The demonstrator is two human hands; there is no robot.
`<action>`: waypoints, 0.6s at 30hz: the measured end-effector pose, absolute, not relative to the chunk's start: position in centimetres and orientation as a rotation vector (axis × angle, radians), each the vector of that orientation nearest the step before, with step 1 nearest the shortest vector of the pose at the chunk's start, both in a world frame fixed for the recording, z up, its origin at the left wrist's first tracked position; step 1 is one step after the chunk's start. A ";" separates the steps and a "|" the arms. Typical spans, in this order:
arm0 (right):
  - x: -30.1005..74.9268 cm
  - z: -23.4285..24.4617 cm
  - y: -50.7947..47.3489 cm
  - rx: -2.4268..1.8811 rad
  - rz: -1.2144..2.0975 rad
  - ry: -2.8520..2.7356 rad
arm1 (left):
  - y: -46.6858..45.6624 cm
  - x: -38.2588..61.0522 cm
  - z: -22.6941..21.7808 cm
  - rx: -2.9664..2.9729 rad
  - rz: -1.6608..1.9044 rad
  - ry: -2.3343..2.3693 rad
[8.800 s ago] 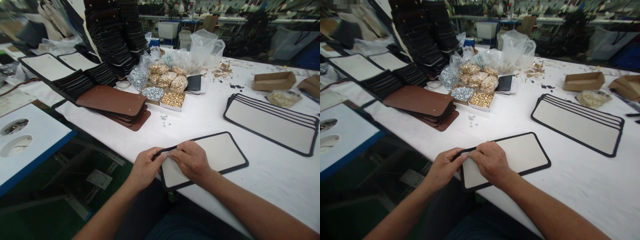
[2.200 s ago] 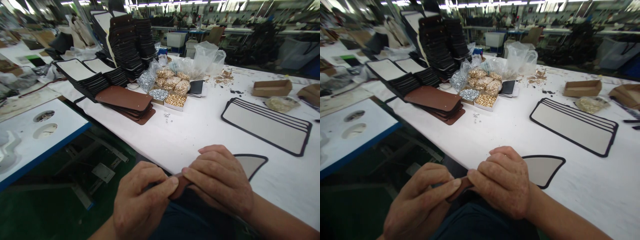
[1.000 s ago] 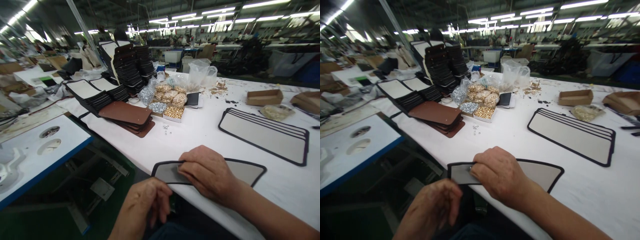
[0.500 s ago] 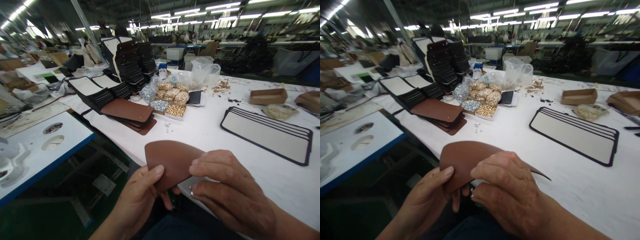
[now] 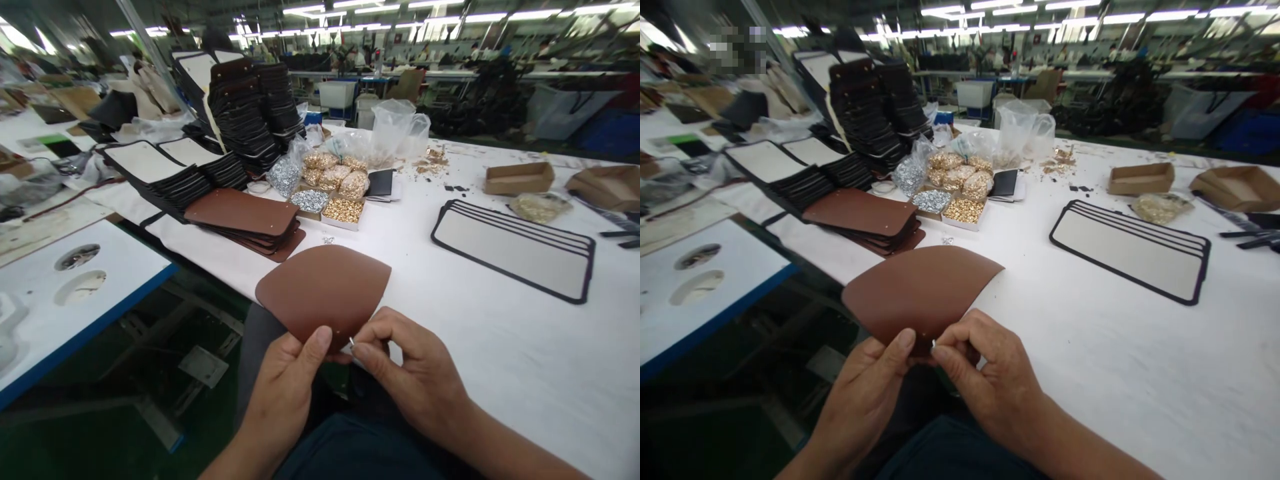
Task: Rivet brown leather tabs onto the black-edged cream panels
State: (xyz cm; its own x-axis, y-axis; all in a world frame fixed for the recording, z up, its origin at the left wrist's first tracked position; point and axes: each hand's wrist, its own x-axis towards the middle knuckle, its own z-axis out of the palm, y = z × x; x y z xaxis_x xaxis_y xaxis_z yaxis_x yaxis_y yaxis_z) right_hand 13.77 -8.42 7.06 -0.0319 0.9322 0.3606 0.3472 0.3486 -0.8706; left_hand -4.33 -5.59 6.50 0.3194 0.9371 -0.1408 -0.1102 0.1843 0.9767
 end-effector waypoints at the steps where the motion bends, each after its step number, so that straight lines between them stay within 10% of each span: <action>1: 13.7 7.0 -8.3 -1.189 0.689 -1.594 | -5.6 -4.4 6.5 1.166 0.908 0.996; 18: 12.4 6.9 -7.4 -1.259 0.609 -1.606 | -6.3 -4.1 6.9 1.358 0.934 1.174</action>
State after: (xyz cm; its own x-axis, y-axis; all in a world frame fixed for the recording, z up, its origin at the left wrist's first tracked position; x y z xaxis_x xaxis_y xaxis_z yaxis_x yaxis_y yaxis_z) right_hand 12.44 -7.40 6.89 0.0048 0.9247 0.3807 0.4401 0.3399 -0.8311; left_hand -4.09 -6.30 6.94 0.2103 0.9746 -0.0767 0.1447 0.0466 0.9884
